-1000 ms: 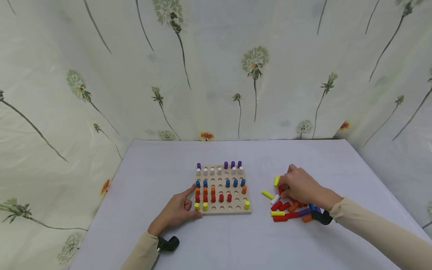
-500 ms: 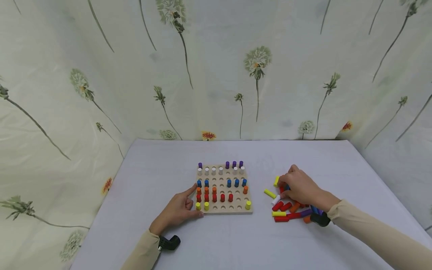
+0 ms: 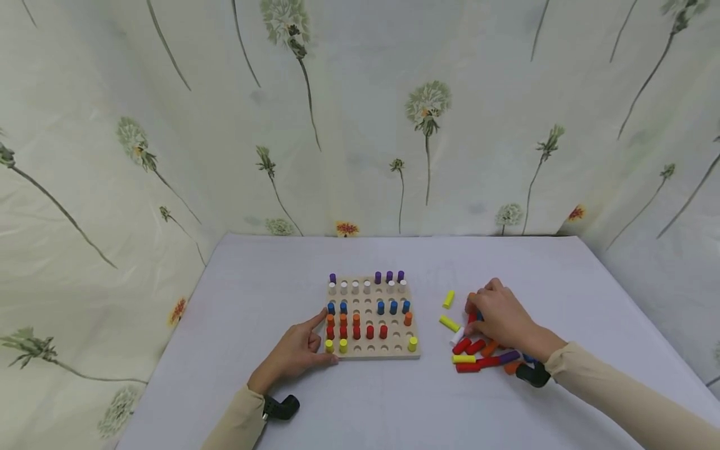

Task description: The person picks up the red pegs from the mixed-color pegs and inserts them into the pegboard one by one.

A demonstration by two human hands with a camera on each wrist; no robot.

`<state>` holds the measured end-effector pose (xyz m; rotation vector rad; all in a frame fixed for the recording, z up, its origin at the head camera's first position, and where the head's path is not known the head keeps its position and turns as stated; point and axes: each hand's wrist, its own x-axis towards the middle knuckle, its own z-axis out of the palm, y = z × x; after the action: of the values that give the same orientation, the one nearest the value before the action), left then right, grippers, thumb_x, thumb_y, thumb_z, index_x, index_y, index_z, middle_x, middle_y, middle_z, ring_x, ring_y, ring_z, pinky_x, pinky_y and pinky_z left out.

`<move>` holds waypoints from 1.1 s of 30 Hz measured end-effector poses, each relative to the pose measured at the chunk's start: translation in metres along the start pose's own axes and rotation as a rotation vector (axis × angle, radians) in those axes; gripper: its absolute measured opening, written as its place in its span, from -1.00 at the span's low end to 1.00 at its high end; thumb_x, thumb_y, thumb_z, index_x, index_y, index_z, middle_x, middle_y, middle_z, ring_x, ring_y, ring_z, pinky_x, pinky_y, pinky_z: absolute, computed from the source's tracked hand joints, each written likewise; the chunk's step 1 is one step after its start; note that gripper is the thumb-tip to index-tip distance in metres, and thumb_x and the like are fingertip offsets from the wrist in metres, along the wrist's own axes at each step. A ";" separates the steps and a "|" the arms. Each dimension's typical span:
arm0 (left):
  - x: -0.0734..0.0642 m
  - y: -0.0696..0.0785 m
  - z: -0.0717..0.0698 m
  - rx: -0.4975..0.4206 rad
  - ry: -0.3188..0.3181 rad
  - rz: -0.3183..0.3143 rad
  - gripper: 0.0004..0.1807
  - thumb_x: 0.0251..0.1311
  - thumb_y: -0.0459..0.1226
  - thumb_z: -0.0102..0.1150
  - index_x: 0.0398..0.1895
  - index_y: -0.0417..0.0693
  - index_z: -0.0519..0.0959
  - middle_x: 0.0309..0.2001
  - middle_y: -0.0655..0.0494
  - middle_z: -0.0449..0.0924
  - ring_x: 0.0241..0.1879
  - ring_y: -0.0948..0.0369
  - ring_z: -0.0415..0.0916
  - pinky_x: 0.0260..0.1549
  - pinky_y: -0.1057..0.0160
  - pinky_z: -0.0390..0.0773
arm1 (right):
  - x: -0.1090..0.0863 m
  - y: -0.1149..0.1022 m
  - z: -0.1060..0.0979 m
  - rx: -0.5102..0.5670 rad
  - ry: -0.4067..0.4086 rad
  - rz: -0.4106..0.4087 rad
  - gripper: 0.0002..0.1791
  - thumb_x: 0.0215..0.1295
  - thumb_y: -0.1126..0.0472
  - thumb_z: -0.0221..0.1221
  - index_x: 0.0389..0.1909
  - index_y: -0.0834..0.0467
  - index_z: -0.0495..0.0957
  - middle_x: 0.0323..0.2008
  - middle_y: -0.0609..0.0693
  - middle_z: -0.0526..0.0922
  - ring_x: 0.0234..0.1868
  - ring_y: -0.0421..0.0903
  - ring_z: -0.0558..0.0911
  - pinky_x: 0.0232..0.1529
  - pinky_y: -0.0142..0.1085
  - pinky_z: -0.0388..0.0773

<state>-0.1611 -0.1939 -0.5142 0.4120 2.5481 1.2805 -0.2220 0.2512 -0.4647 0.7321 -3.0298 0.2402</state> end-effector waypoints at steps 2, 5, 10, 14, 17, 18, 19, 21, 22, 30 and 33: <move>-0.001 -0.001 0.000 0.001 -0.001 0.001 0.14 0.13 -0.10 0.62 0.68 -0.18 0.15 -0.65 0.31 0.27 -0.63 0.36 0.15 -0.52 0.36 0.21 | -0.002 -0.002 0.001 0.014 0.003 0.004 -0.63 -0.01 0.02 0.66 -0.34 0.01 0.66 -0.43 -0.14 0.63 -0.10 0.04 0.47 -0.14 -0.07 0.41; -0.001 -0.002 0.001 0.003 0.003 0.008 0.14 0.13 -0.09 0.62 0.68 -0.19 0.15 -0.66 0.31 0.26 -0.63 0.36 0.14 -0.52 0.36 0.21 | -0.004 -0.004 0.002 0.023 0.023 0.008 -0.61 -0.04 0.04 0.67 -0.34 0.00 0.63 -0.44 -0.14 0.59 -0.15 0.01 0.47 -0.16 -0.09 0.37; -0.001 -0.004 0.002 -0.012 -0.001 0.010 0.14 0.13 -0.10 0.62 0.68 -0.18 0.14 -0.65 0.29 0.27 -0.64 0.35 0.14 -0.51 0.35 0.21 | -0.006 -0.003 0.003 0.029 0.055 0.007 -0.67 -0.03 0.08 0.67 -0.37 -0.01 0.69 -0.47 -0.16 0.56 -0.17 -0.03 0.43 -0.16 -0.10 0.27; 0.000 -0.004 0.003 -0.006 -0.005 0.019 0.13 0.14 -0.11 0.62 0.68 -0.19 0.14 -0.66 0.29 0.26 -0.64 0.37 0.13 -0.50 0.35 0.22 | -0.007 -0.003 0.002 0.047 0.071 0.004 -0.83 0.06 0.18 0.62 -0.38 0.00 0.79 -0.49 -0.19 0.57 -0.17 -0.03 0.43 -0.17 -0.10 0.24; 0.000 -0.004 0.003 0.005 -0.005 0.021 0.13 0.15 -0.11 0.61 0.68 -0.20 0.14 -0.66 0.31 0.25 -0.64 0.38 0.13 -0.49 0.36 0.21 | -0.007 -0.006 -0.003 0.059 0.074 0.009 -0.90 0.13 0.25 0.57 -0.38 0.01 0.84 -0.48 -0.18 0.59 -0.16 -0.03 0.43 -0.17 -0.09 0.24; 0.000 -0.004 0.003 0.004 -0.007 0.023 0.13 0.15 -0.12 0.61 0.68 -0.20 0.14 -0.67 0.31 0.25 -0.64 0.38 0.12 -0.49 0.36 0.21 | -0.007 -0.007 -0.004 0.066 0.075 0.010 -0.91 0.14 0.26 0.56 -0.37 0.01 0.85 -0.47 -0.18 0.59 -0.15 -0.02 0.43 -0.17 -0.08 0.24; 0.000 -0.004 0.003 0.004 -0.007 0.025 0.13 0.15 -0.12 0.61 0.68 -0.21 0.14 -0.67 0.31 0.25 -0.65 0.38 0.12 -0.48 0.36 0.21 | -0.007 -0.008 -0.006 0.066 0.077 0.009 -0.91 0.15 0.28 0.55 -0.37 0.02 0.85 -0.47 -0.18 0.60 -0.14 -0.01 0.44 -0.16 -0.08 0.24; 0.000 -0.004 0.003 0.000 -0.008 0.028 0.13 0.15 -0.12 0.61 0.68 -0.22 0.13 -0.67 0.30 0.25 -0.65 0.38 0.12 -0.48 0.36 0.21 | -0.006 -0.010 -0.009 0.064 0.090 0.003 -0.91 0.15 0.27 0.56 -0.38 0.01 0.86 -0.48 -0.18 0.61 -0.12 0.00 0.46 -0.15 -0.06 0.25; 0.000 -0.004 0.003 0.001 -0.008 0.030 0.13 0.15 -0.12 0.61 0.68 -0.22 0.13 -0.67 0.30 0.25 -0.65 0.38 0.12 -0.48 0.36 0.21 | -0.006 -0.011 -0.010 0.062 0.098 -0.005 -0.92 0.15 0.26 0.56 -0.38 0.01 0.85 -0.48 -0.19 0.62 -0.11 0.02 0.46 -0.14 -0.04 0.25; 0.000 -0.004 0.001 0.011 -0.001 0.039 0.13 0.16 -0.11 0.60 0.68 -0.22 0.13 -0.67 0.31 0.26 -0.65 0.39 0.13 -0.49 0.36 0.22 | -0.002 -0.024 -0.012 0.067 0.231 -0.048 -0.91 0.10 0.16 0.59 -0.39 0.02 0.87 -0.48 -0.22 0.74 -0.09 0.01 0.43 -0.02 0.10 0.20; 0.000 -0.003 0.000 0.010 -0.002 0.038 0.13 0.17 -0.11 0.59 0.68 -0.21 0.13 -0.67 0.32 0.25 -0.65 0.40 0.13 -0.49 0.37 0.22 | 0.000 -0.030 -0.010 0.083 0.295 -0.062 -0.87 0.04 0.17 0.62 -0.39 0.06 0.87 -0.49 -0.17 0.76 -0.10 0.01 0.42 0.00 0.13 0.17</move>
<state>-0.1617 -0.1952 -0.5168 0.4657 2.5572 1.2805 -0.2085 0.2262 -0.4505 0.7219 -2.7284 0.4327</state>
